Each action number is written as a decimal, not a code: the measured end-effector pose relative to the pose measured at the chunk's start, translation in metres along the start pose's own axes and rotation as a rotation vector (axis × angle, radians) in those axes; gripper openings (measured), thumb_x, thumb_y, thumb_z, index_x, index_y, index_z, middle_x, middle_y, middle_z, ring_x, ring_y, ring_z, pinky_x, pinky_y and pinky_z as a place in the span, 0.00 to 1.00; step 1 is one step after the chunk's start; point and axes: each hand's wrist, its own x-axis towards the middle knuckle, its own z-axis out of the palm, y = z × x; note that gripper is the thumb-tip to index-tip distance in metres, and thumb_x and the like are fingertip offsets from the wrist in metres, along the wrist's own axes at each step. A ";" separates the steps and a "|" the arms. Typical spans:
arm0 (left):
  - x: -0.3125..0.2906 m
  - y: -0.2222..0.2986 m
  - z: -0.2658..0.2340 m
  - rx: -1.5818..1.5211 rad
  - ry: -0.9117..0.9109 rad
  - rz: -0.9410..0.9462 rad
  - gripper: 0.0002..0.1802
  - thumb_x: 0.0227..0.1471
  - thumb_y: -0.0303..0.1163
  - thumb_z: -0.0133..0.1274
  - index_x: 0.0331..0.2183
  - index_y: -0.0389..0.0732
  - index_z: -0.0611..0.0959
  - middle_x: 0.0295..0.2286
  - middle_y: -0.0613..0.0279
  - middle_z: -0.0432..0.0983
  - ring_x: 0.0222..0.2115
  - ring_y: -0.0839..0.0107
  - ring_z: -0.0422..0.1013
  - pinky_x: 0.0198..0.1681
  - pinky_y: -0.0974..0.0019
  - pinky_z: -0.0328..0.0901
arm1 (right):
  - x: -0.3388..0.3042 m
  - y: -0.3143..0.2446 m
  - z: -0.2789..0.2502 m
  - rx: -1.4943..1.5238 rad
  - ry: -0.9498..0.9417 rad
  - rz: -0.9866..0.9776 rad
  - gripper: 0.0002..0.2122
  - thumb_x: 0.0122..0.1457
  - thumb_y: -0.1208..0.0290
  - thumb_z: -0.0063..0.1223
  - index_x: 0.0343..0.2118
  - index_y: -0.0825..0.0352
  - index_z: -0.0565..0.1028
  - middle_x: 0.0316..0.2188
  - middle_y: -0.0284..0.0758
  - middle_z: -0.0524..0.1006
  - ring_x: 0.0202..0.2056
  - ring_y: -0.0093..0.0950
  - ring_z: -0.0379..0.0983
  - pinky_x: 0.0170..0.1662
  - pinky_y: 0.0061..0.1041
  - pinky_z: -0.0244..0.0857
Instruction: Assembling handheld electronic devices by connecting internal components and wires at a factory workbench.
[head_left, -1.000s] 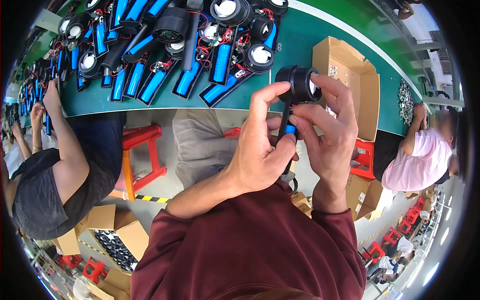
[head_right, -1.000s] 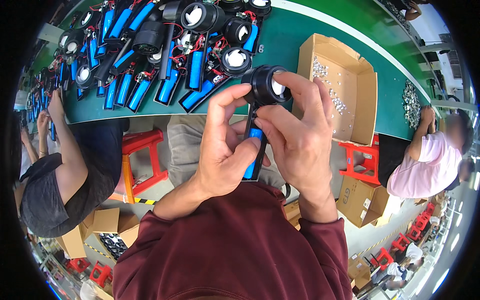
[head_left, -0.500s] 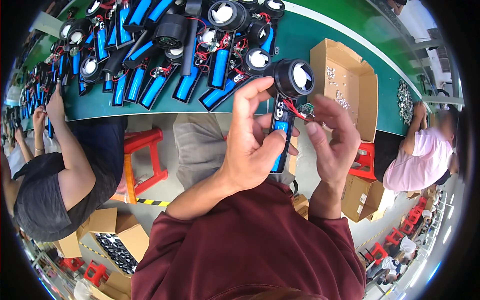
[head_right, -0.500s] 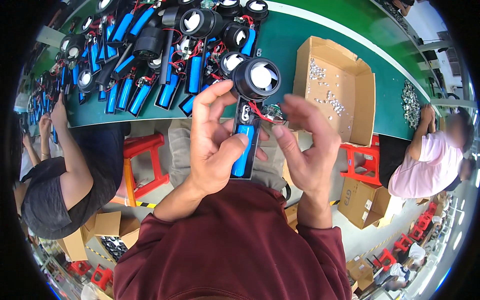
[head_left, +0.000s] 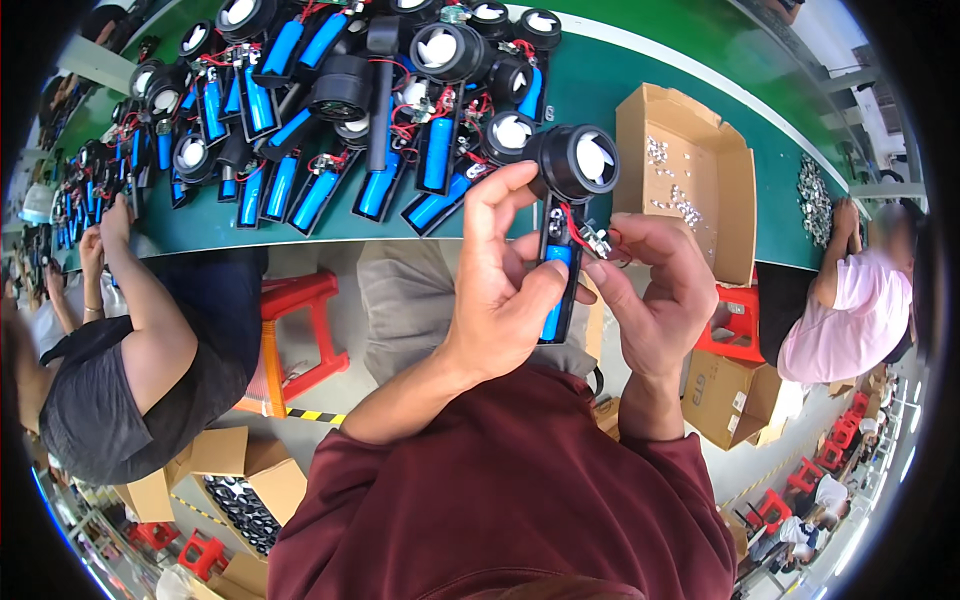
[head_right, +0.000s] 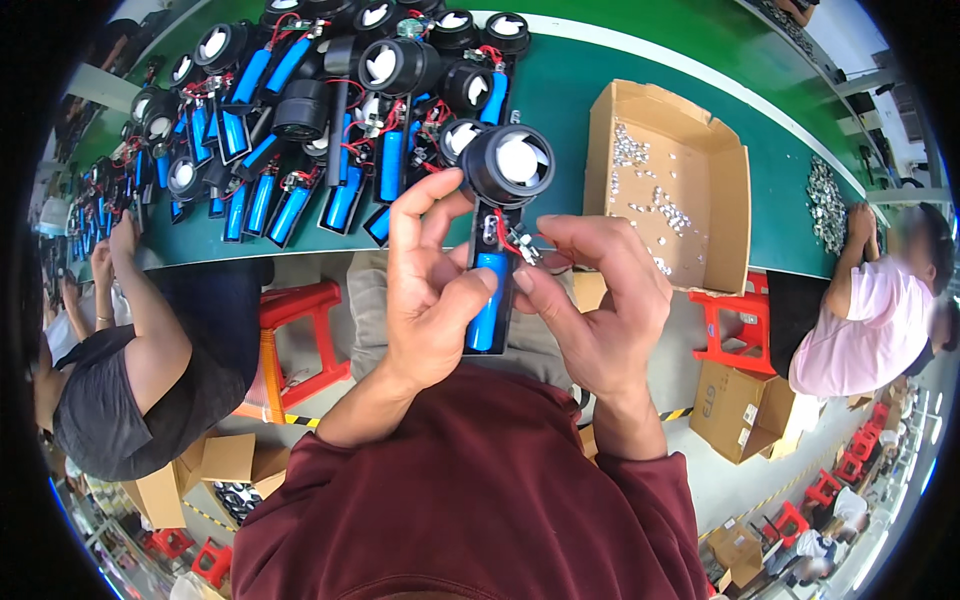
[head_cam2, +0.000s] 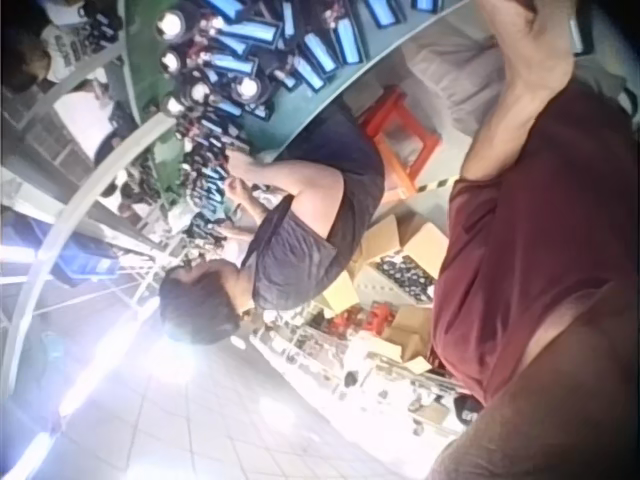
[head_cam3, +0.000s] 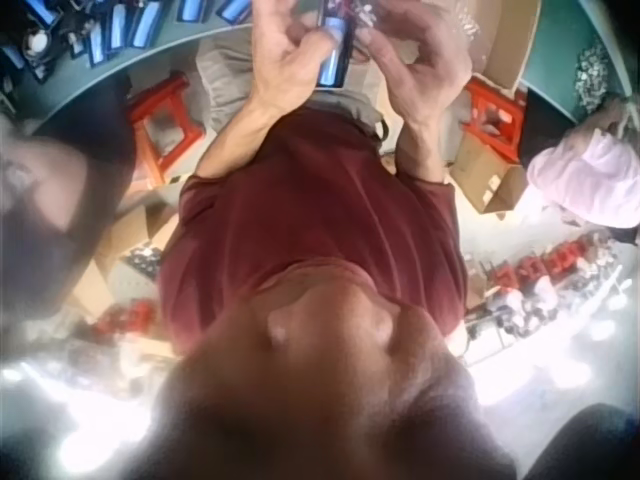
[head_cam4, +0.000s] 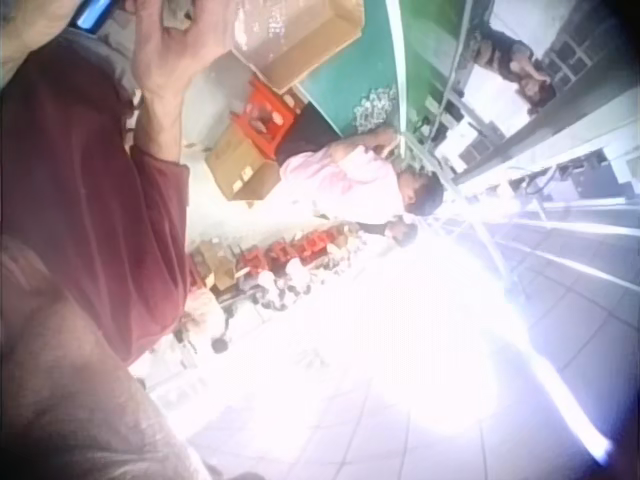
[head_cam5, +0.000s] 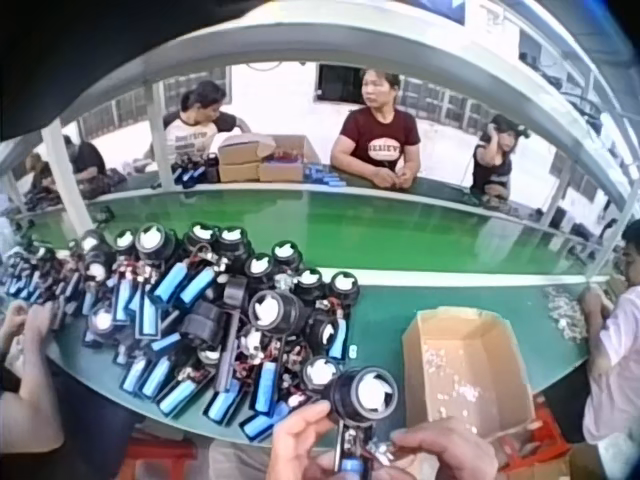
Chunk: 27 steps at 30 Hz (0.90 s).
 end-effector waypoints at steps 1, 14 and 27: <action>-0.001 0.000 -0.001 -0.002 0.006 -0.008 0.40 0.50 0.11 0.42 0.63 0.39 0.51 0.57 0.46 0.57 0.45 0.63 0.75 0.37 0.65 0.78 | 0.001 0.000 0.001 0.010 -0.003 -0.006 0.16 0.47 0.79 0.70 0.40 0.72 0.79 0.36 0.39 0.80 0.31 0.26 0.79 0.35 0.21 0.72; 0.012 0.010 -0.004 -0.024 0.091 0.175 0.47 0.52 0.11 0.46 0.66 0.45 0.45 0.61 0.45 0.53 0.49 0.61 0.73 0.49 0.59 0.73 | -0.012 -0.010 0.018 0.142 -0.031 0.140 0.40 0.45 0.64 0.73 0.59 0.75 0.65 0.53 0.44 0.70 0.52 0.34 0.73 0.41 0.25 0.73; 0.038 0.018 0.016 -0.133 -0.013 0.349 0.59 0.53 0.10 0.49 0.68 0.55 0.30 0.66 0.49 0.41 0.58 0.57 0.64 0.54 0.63 0.68 | 0.030 -0.035 0.023 -0.110 -0.188 0.087 0.44 0.50 0.74 0.61 0.68 0.72 0.49 0.29 0.41 0.81 0.31 0.35 0.81 0.35 0.29 0.72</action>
